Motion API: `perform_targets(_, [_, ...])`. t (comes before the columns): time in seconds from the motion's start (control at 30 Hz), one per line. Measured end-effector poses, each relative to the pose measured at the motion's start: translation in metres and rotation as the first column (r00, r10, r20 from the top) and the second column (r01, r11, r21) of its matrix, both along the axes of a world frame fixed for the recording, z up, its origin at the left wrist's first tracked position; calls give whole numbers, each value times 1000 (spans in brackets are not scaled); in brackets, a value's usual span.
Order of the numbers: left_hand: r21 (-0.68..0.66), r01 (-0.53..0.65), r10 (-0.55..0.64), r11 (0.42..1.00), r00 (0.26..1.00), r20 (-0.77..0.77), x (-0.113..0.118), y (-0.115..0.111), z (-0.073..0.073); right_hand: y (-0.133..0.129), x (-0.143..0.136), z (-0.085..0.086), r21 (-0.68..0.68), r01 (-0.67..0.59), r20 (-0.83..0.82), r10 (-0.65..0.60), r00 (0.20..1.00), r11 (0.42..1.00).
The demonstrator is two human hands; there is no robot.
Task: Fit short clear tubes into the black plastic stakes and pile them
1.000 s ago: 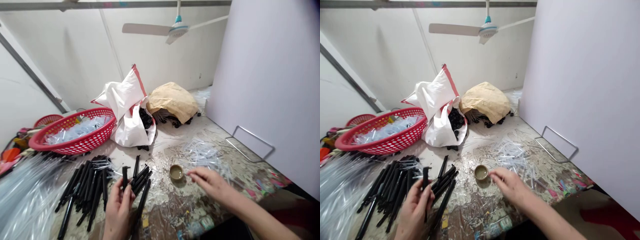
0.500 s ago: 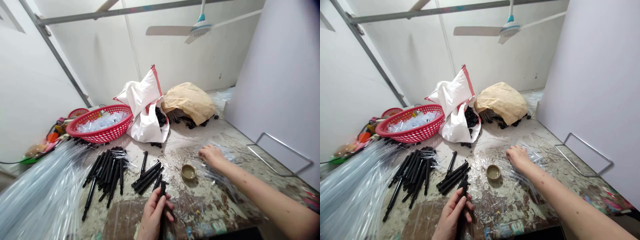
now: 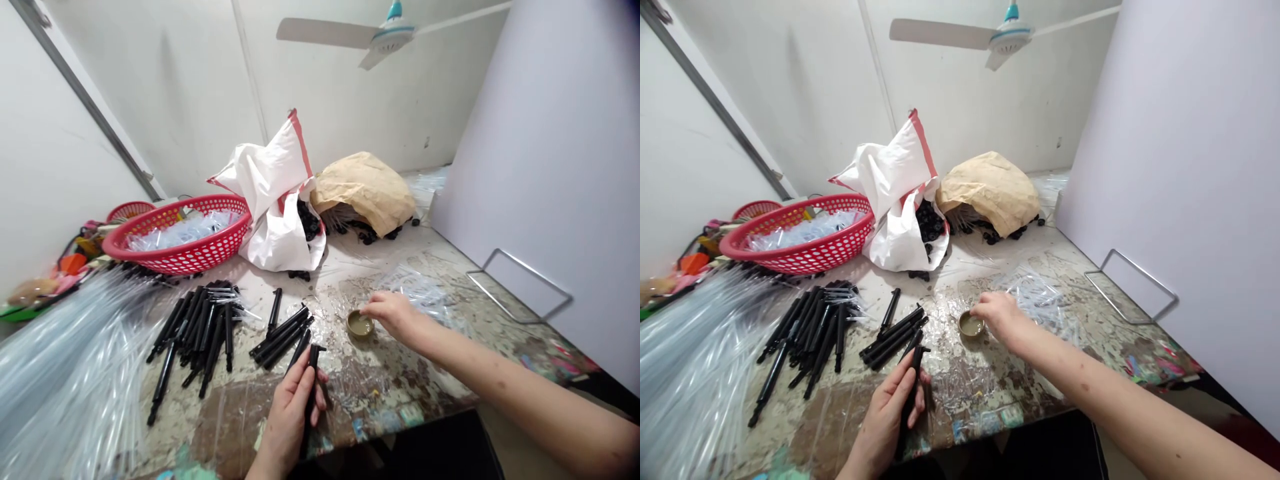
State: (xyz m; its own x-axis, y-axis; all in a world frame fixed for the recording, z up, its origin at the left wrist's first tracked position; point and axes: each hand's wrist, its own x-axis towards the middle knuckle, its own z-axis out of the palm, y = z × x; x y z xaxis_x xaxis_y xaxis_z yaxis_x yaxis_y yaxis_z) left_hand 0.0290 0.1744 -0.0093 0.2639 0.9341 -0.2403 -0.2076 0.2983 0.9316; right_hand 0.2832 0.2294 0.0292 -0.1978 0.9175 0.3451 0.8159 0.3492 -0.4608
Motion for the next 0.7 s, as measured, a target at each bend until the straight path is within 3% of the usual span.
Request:
perform_targets(0.17, [8, -1, 1, 1000, 1000, -26, 0, -1, -1, 5, -15, 2, -26, -82, 319, 86, 944, 996])
perform_targets(0.3, [0, 1, -1, 1000, 1000, -19, 0, -1, -2, 5, -20, 7, -44, -117, 325, 125, 937, 992])
perform_targets(0.37, [-3, -3, 3, 1000, 1000, -6, 1, -1, -1, 0, -22, 10, -22, -84, 318, 87, 944, 996])
perform_targets(0.47, [-6, -12, 12, 1000, 1000, 16, 2, -2, 1, -13, -30, 18, -48, -17, 137, 23, 990, 999])
perform_targets(0.6, [-25, -23, 24, 999, 998, 59, 1, -1, 5, -34, -49, 28, -204, -135, -254, 80, 964, 970])
perform_targets(0.7, [-37, -11, 15, 999, 995, 95, -1, -1, 7, -43, -63, 27, -182, -129, -307, 68, 949, 975])
